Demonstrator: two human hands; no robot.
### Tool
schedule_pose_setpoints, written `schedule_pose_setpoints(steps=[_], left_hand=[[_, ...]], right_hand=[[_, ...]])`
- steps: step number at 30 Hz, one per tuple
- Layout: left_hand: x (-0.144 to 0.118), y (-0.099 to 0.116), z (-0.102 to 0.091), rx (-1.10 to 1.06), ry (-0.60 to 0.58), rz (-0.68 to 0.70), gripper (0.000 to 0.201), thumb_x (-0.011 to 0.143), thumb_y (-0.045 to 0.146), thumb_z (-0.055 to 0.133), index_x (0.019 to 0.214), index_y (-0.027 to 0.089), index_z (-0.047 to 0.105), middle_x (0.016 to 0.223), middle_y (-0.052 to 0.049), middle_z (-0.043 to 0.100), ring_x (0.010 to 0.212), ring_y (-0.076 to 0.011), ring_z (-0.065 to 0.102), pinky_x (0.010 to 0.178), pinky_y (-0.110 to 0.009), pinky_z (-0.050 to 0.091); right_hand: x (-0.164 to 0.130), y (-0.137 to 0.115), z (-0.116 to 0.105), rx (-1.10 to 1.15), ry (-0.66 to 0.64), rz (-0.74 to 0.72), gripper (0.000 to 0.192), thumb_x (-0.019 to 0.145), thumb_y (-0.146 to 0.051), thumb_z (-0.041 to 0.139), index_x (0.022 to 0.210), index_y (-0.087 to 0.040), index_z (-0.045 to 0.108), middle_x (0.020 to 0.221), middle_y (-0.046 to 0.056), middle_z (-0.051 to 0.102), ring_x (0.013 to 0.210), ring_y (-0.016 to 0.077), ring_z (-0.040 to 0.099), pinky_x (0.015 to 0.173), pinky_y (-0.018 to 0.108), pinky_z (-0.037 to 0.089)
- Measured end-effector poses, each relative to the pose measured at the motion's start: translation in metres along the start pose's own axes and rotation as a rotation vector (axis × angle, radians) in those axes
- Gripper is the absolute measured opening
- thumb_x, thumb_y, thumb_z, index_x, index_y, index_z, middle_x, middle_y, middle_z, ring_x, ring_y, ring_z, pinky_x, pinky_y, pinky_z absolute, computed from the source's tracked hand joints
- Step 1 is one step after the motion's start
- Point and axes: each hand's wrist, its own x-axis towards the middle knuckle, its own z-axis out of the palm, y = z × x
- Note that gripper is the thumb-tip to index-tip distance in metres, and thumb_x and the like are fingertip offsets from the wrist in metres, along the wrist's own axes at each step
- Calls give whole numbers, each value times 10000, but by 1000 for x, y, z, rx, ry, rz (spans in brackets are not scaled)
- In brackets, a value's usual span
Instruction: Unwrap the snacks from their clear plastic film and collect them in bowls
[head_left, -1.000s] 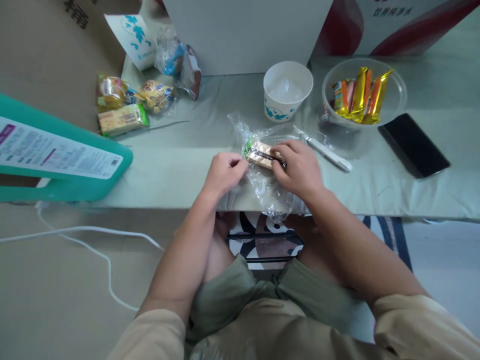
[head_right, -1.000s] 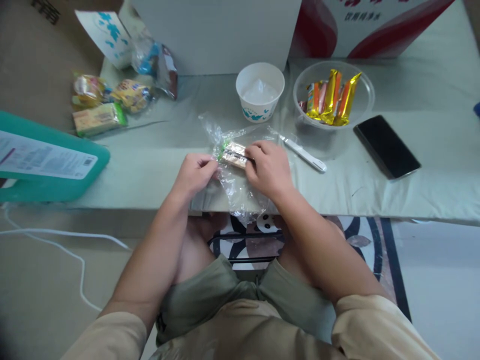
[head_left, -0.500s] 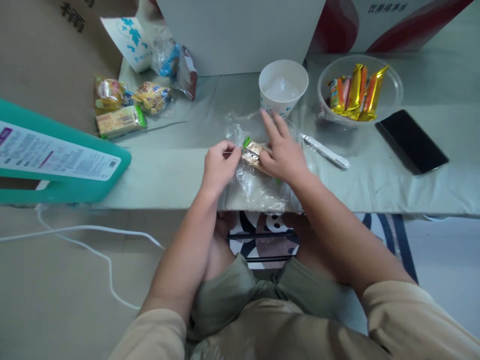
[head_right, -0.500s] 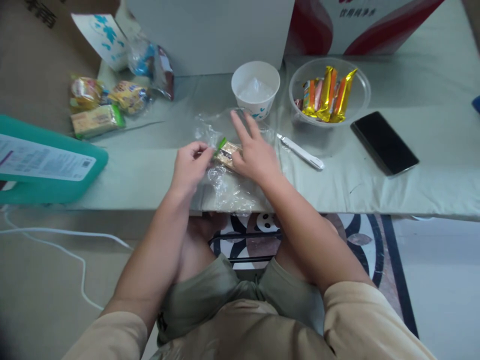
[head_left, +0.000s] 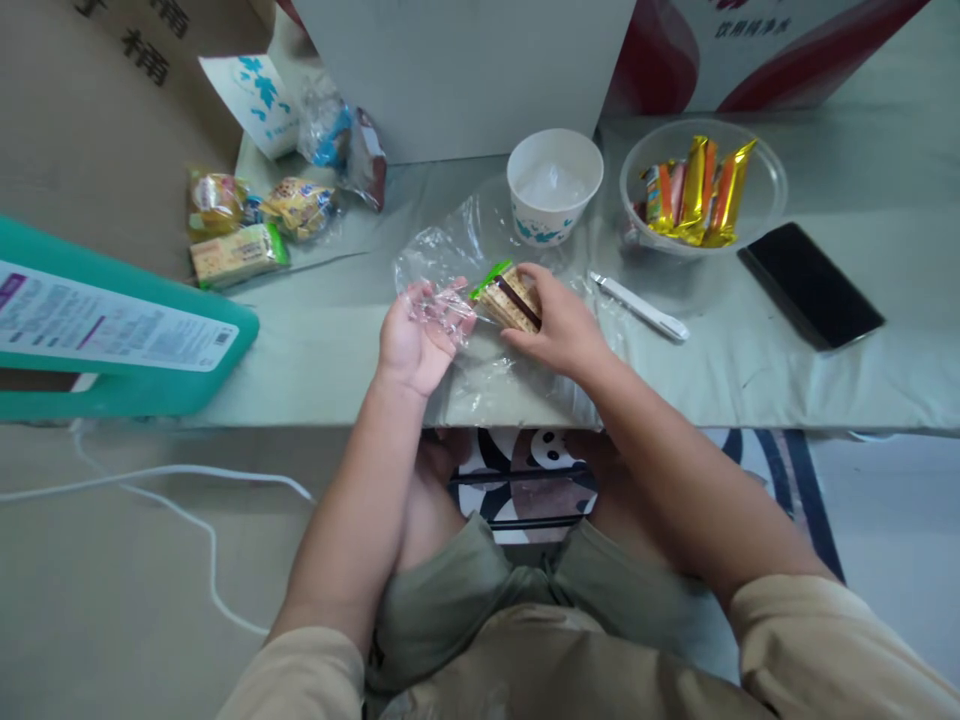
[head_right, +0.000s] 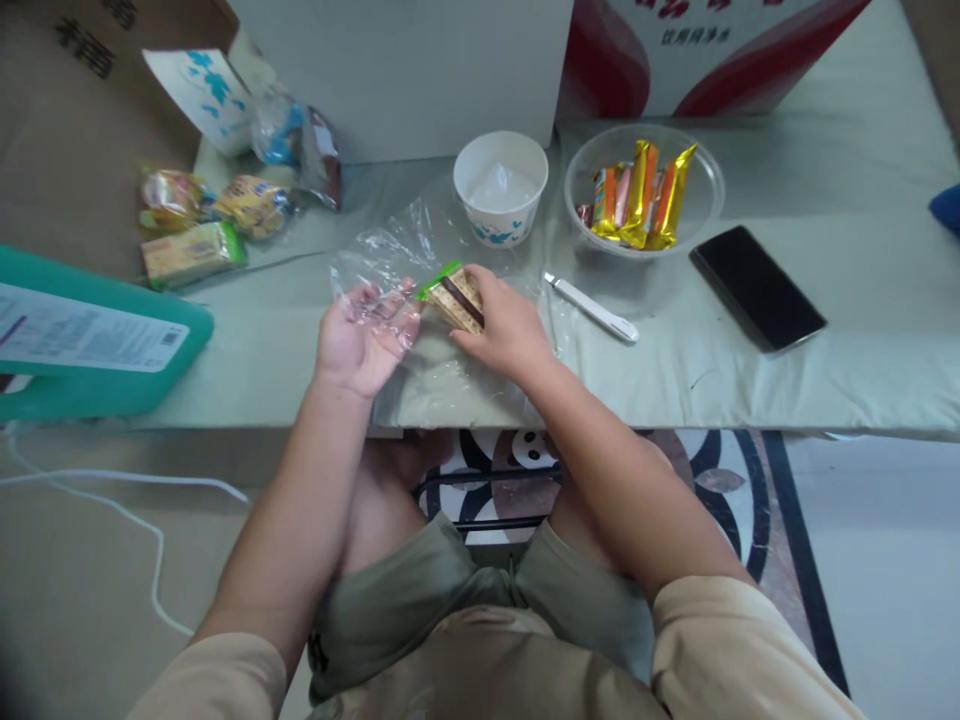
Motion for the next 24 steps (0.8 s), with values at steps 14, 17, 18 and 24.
schedule_pose_setpoints(steps=[14, 17, 18, 24], left_hand=[[11, -2, 14, -109, 71, -78, 250, 925, 161, 438, 679, 198, 469, 810, -65, 764, 780, -160, 762, 421, -137, 430], [11, -1, 16, -119, 107, -88, 247, 921, 148, 437, 680, 196, 464, 761, -63, 748, 732, -157, 756, 427, -138, 451], [10, 0, 17, -124, 114, -93, 246, 921, 143, 437, 682, 195, 463, 745, -61, 743, 713, -155, 751, 437, -142, 464], [9, 2, 24, -147, 67, -123, 257, 930, 136, 423, 682, 199, 448, 735, -53, 750, 697, -140, 748, 394, -128, 406]], right_hand=[[-9, 22, -7, 308, 320, -10, 912, 893, -469, 647, 1622, -324, 120, 1459, 155, 531, 1233, 346, 657, 961, 551, 604], [-12, 21, -31, 474, 475, 12, 832, 911, -386, 584, 1600, -337, 119, 1467, 153, 525, 1179, 319, 702, 938, 515, 623], [-9, 21, -45, 542, 523, 31, 795, 907, -332, 566, 1582, -329, 148, 1468, 153, 530, 1145, 306, 720, 929, 502, 629], [53, 21, -145, 807, 525, 533, 401, 945, -82, 352, 1312, -171, 485, 1097, 123, 684, 827, 194, 754, 747, 442, 645]])
